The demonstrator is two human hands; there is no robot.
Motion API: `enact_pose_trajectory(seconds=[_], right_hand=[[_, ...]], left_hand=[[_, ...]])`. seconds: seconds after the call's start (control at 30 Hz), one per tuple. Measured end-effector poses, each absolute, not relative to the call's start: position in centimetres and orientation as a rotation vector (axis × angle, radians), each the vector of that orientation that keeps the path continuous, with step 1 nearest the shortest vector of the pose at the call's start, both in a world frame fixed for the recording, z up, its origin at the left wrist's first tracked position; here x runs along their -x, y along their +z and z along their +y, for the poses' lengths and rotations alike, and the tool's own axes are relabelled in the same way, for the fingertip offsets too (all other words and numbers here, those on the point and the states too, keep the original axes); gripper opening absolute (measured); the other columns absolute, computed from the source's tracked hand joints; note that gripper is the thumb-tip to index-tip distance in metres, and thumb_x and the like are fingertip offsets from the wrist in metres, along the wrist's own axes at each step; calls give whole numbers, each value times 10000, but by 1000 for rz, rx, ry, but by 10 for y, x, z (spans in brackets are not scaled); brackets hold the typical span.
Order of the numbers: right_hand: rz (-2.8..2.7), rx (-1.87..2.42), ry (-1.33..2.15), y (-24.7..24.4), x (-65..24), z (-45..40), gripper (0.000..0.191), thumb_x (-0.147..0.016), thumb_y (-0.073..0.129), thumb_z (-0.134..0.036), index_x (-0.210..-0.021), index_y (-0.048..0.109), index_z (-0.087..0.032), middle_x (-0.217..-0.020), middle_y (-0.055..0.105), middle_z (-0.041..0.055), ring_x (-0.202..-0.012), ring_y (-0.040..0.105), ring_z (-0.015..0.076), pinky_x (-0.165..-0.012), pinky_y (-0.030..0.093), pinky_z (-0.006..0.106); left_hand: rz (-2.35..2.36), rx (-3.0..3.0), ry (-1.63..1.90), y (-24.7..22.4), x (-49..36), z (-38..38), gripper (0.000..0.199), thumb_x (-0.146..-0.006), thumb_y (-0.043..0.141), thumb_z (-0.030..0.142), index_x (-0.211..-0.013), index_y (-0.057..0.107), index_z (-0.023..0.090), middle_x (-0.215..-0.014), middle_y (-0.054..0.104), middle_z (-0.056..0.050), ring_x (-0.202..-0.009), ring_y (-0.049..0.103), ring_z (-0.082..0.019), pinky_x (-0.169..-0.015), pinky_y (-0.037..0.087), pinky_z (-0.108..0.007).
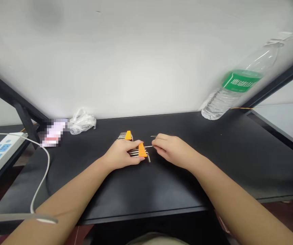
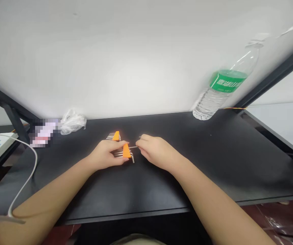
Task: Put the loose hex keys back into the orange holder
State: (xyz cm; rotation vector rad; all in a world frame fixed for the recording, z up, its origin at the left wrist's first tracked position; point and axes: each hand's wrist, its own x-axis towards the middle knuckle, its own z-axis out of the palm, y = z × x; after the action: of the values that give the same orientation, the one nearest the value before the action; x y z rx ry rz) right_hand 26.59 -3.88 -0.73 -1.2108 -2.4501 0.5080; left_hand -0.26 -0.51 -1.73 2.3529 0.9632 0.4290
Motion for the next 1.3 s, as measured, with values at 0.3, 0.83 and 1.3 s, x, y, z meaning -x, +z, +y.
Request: enact_pose_trajectory(seconds=[0.3, 0.83, 1.3], right_hand=[[-2419, 1184, 543, -6, -270, -39, 173, -964, 517, -134, -968, 670, -215, -938, 615, 48, -775, 586, 152, -719, 462, 278], [-1666, 999, 1449, -15, -244, -40, 64, -922, 593, -179, -956, 642, -202, -927, 643, 32, -769, 614, 142, -680, 518, 290], [-2085, 1520, 668, -32, -281, -19, 139, -924, 613, -264, -974, 731, -210, -947, 662, 58, -793, 622, 174, -778, 514, 336]], left_hand=[[948, -2342, 440, -19, 3, -5, 497, -805, 767, 423, -1265, 672, 262, -873, 730, 24, -757, 671, -137, -757, 509, -257], [725, -2360, 471, -8, -3, -8, 308, -829, 747, 393, -1082, 696, 226, -748, 662, 10, -667, 595, -130, -679, 457, -244], [919, -2439, 469, -20, 3, -7, 534, -831, 737, 460, -1314, 651, 249, -787, 689, 7, -708, 645, -148, -724, 500, -267]])
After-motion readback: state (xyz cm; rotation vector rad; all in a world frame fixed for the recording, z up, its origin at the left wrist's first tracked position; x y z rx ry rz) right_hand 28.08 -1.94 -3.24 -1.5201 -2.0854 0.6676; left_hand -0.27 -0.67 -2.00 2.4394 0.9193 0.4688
